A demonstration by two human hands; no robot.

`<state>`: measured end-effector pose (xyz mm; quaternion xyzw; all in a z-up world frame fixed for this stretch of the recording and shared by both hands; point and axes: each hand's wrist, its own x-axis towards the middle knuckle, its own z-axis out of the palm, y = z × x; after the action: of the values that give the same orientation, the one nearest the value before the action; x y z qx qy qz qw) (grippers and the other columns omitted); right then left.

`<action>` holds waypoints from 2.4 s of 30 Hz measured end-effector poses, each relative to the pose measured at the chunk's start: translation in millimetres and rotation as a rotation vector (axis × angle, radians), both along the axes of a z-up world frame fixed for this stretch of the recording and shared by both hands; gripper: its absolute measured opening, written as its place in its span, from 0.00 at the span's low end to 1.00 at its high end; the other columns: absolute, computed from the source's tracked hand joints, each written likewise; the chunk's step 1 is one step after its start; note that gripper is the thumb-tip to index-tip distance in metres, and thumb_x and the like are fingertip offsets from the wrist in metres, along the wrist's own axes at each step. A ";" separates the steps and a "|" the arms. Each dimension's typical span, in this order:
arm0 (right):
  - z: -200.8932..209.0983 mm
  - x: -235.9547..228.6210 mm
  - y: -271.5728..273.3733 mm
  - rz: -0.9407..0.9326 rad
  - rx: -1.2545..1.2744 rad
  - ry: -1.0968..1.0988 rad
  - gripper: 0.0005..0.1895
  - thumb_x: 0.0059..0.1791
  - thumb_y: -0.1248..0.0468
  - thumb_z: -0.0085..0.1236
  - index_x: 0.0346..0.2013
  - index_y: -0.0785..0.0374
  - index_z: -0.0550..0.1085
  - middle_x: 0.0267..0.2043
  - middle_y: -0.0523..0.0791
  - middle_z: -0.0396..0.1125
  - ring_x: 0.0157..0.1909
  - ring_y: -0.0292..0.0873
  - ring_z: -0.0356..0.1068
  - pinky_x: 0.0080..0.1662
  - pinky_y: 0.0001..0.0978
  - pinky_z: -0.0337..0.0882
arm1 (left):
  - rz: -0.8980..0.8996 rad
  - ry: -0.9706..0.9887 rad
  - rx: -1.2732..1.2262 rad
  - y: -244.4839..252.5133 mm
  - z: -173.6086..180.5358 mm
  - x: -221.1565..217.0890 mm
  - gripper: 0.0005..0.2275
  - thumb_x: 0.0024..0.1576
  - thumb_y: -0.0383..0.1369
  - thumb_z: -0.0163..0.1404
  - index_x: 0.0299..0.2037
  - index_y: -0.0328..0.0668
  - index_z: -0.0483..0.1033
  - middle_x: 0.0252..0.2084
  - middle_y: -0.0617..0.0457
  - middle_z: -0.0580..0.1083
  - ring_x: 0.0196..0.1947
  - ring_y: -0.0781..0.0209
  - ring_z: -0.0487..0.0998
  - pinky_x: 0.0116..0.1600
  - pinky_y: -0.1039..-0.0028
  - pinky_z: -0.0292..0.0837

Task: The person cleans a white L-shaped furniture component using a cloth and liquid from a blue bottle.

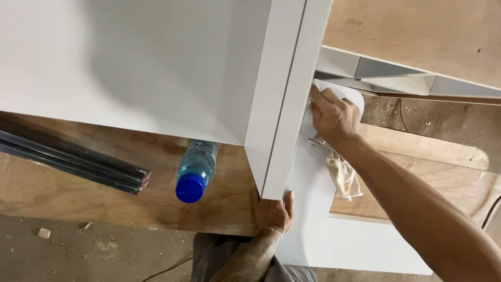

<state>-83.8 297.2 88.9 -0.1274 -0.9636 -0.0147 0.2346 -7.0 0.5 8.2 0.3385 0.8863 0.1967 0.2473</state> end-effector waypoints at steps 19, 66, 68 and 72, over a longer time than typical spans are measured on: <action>-7.0 -6.4 -19.3 -0.241 -0.192 0.044 0.17 0.68 0.68 0.55 0.71 0.64 0.80 0.37 0.45 0.78 0.22 0.43 0.69 0.18 0.38 0.65 | 0.094 0.242 0.276 -3.1 7.7 -4.4 0.28 0.71 0.47 0.47 0.79 0.43 0.70 0.86 0.40 0.60 0.85 0.37 0.59 0.85 0.46 0.51; 16.6 -3.6 -1.6 -0.517 -0.527 -0.177 0.21 0.69 0.55 0.46 0.75 0.48 0.76 0.40 0.41 0.78 0.20 0.40 0.66 0.16 0.32 0.60 | 0.058 0.221 0.113 -1.3 0.2 0.0 0.32 0.67 0.49 0.46 0.80 0.43 0.66 0.89 0.41 0.54 0.87 0.36 0.51 0.86 0.41 0.42; 27.7 9.7 11.1 -0.587 -0.508 -0.113 0.18 0.64 0.62 0.50 0.68 0.54 0.80 0.40 0.45 0.76 0.29 0.53 0.75 0.23 0.49 0.73 | 0.036 0.254 0.143 -3.8 1.3 0.8 0.31 0.68 0.49 0.45 0.80 0.43 0.66 0.88 0.39 0.56 0.87 0.35 0.53 0.86 0.42 0.43; -2.3 -25.5 9.3 -0.285 -0.456 0.048 0.16 0.65 0.69 0.53 0.62 0.70 0.83 0.42 0.53 0.81 0.26 0.44 0.75 0.20 0.34 0.70 | 0.052 0.279 0.168 1.1 0.5 -2.1 0.30 0.68 0.48 0.46 0.78 0.42 0.69 0.87 0.38 0.58 0.86 0.35 0.55 0.86 0.42 0.46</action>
<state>-109.3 306.5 86.6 -0.3117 -0.9085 0.1730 0.2180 -9.0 1.5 8.6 0.3590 0.9010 0.2273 0.0875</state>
